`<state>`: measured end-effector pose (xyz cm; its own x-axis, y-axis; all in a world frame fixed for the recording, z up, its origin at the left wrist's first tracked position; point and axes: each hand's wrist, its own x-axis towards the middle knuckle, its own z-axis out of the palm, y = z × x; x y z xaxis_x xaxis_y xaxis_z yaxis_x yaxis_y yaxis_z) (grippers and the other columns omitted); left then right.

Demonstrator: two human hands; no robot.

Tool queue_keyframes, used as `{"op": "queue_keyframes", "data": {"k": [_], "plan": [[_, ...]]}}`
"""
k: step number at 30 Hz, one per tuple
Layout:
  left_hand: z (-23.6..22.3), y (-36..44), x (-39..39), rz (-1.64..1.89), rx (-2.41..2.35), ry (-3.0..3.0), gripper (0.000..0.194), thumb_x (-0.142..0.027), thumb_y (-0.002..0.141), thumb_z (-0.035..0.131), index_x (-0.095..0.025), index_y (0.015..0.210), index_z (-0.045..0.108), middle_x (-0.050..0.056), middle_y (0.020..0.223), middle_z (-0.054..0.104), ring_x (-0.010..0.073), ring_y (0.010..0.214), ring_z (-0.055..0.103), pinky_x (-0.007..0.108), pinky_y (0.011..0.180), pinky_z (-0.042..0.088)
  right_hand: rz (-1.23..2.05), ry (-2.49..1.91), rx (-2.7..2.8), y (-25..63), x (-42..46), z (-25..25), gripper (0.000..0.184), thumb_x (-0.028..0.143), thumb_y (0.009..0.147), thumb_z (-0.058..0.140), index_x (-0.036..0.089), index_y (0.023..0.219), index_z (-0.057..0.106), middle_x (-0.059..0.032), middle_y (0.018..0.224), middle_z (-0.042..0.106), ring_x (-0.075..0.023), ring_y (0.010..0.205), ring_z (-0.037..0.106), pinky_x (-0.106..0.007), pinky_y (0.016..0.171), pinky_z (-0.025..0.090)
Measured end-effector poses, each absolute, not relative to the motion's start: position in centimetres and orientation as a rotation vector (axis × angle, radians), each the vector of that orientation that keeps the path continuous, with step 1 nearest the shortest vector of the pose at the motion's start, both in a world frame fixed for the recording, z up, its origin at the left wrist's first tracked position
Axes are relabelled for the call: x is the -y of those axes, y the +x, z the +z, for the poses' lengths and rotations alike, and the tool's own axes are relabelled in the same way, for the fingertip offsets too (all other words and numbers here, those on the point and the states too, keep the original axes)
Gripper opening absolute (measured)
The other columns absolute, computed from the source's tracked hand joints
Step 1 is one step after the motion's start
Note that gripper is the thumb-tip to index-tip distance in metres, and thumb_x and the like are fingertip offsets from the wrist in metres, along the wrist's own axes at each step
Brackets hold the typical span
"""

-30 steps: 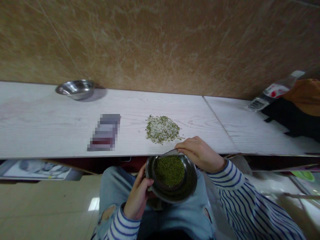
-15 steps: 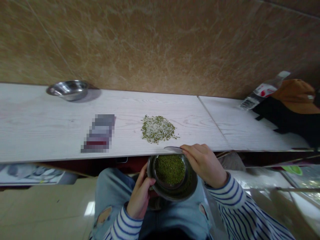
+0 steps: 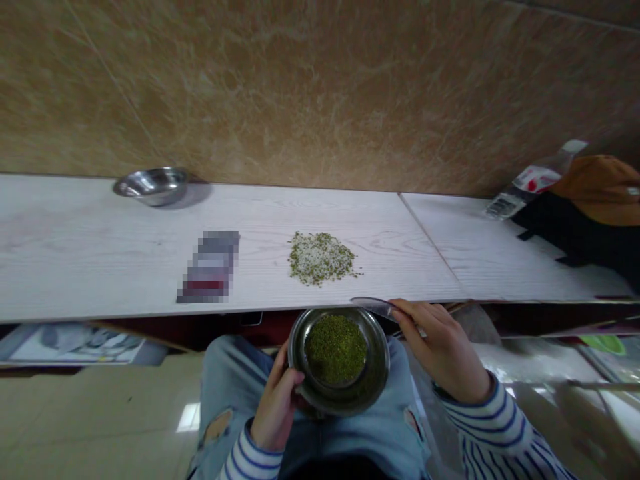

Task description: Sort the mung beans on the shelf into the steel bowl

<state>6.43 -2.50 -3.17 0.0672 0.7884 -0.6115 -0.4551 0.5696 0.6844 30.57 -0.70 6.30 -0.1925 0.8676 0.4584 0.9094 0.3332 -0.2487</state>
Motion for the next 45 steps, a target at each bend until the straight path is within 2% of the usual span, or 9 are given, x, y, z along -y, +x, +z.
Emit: {"op": "queue_keyframes", "data": {"k": [5, 10, 13, 18, 25, 33, 38, 45], "plan": [[-3.1, 6.3, 2.5, 0.986, -1.193, 0.363, 0.074, -0.019, 0.06, 0.057, -0.028, 0.132, 0.045, 0.004, 0.1, 0.064, 0.0169, 0.071, 0.056, 0.028, 0.056, 0.045, -0.147, -1.588, 2.037, 31.3, 0.9, 5.9, 0.022, 0.025, 0.088, 0.048, 0.02, 0.106, 0.058, -0.0021, 0.091, 0.068, -0.0143, 0.083, 0.062, -0.028, 0.076, 0.048], [-2.5, 6.0, 1.9, 0.953, -1.184, 0.365, 0.074, -0.018, 0.061, 0.056, -0.03, 0.133, 0.041, 0.001, 0.097, 0.063, 0.0139, 0.064, 0.053, 0.026, 0.053, 0.043, -0.176, -1.603, 2.042, 31.0, 0.2, 5.7, 0.025, 0.027, 0.089, 0.046, 0.017, 0.108, 0.058, -0.0055, 0.095, 0.068, -0.0162, 0.085, 0.063, -0.03, 0.079, 0.049], [-2.2, 5.9, 1.8, 0.958, -1.186, 0.36, 0.073, -0.017, 0.063, 0.055, -0.03, 0.134, 0.039, 0.002, 0.104, 0.061, 0.0131, 0.065, 0.051, 0.026, 0.054, 0.043, -0.185, -1.595, 2.081, 30.3, -0.7, 5.8, 0.026, 0.027, 0.09, 0.043, 0.016, 0.108, 0.058, -0.0068, 0.093, 0.068, -0.0171, 0.082, 0.064, -0.031, 0.076, 0.05], [-2.5, 5.4, 1.9, 0.991, -1.175, 0.331, 0.07, -0.019, 0.065, 0.057, -0.03, 0.132, 0.04, 0.003, 0.115, 0.057, 0.0161, 0.078, 0.055, 0.027, 0.058, 0.046, -0.228, -1.616, 2.083, 30.1, -2.7, 5.9, 0.028, 0.028, 0.09, 0.041, 0.016, 0.106, 0.059, -0.0081, 0.093, 0.068, -0.0182, 0.081, 0.064, -0.033, 0.075, 0.051], [-2.9, 5.5, 1.9, 0.95, -1.182, 0.321, 0.071, -0.017, 0.065, 0.055, -0.027, 0.133, 0.039, 0.006, 0.112, 0.059, 0.0164, 0.074, 0.054, 0.027, 0.056, 0.046, -0.37, -1.809, 1.959, 31.2, -5.3, 6.2, 0.031, 0.028, 0.089, 0.039, 0.012, 0.107, 0.059, -0.01, 0.089, 0.069, -0.0211, 0.079, 0.064, -0.034, 0.073, 0.05], [-3.2, 6.0, 1.5, 0.937, -1.183, 0.29, 0.072, -0.017, 0.065, 0.056, -0.027, 0.133, 0.039, 0.005, 0.111, 0.06, 0.0182, 0.08, 0.055, 0.027, 0.058, 0.046, -0.439, -1.891, 1.936, 31.5, -4.4, 5.9, 0.031, 0.026, 0.087, 0.039, 0.013, 0.104, 0.06, -0.0084, 0.082, 0.069, -0.0196, 0.071, 0.066, -0.03, 0.065, 0.05], [-3.2, 6.2, 1.5, 0.92, -1.161, 0.305, 0.072, -0.017, 0.066, 0.056, -0.027, 0.134, 0.038, 0.006, 0.113, 0.059, 0.0176, 0.078, 0.055, 0.027, 0.057, 0.046, -0.377, -1.959, 1.922, 30.5, -4.4, 5.8, 0.03, 0.025, 0.086, 0.039, 0.013, 0.105, 0.059, -0.0064, 0.074, 0.069, -0.0187, 0.063, 0.065, -0.028, 0.057, 0.049], [-3.2, 6.3, 1.6, 0.922, -1.146, 0.305, 0.074, -0.017, 0.065, 0.057, -0.029, 0.135, 0.038, 0.005, 0.117, 0.058, 0.0179, 0.079, 0.056, 0.028, 0.059, 0.046, -0.286, -1.931, 1.888, 27.7, -4.6, 5.6, 0.029, 0.024, 0.086, 0.038, 0.014, 0.105, 0.058, -0.0074, 0.076, 0.069, -0.0177, 0.065, 0.065, -0.026, 0.059, 0.047]]}}
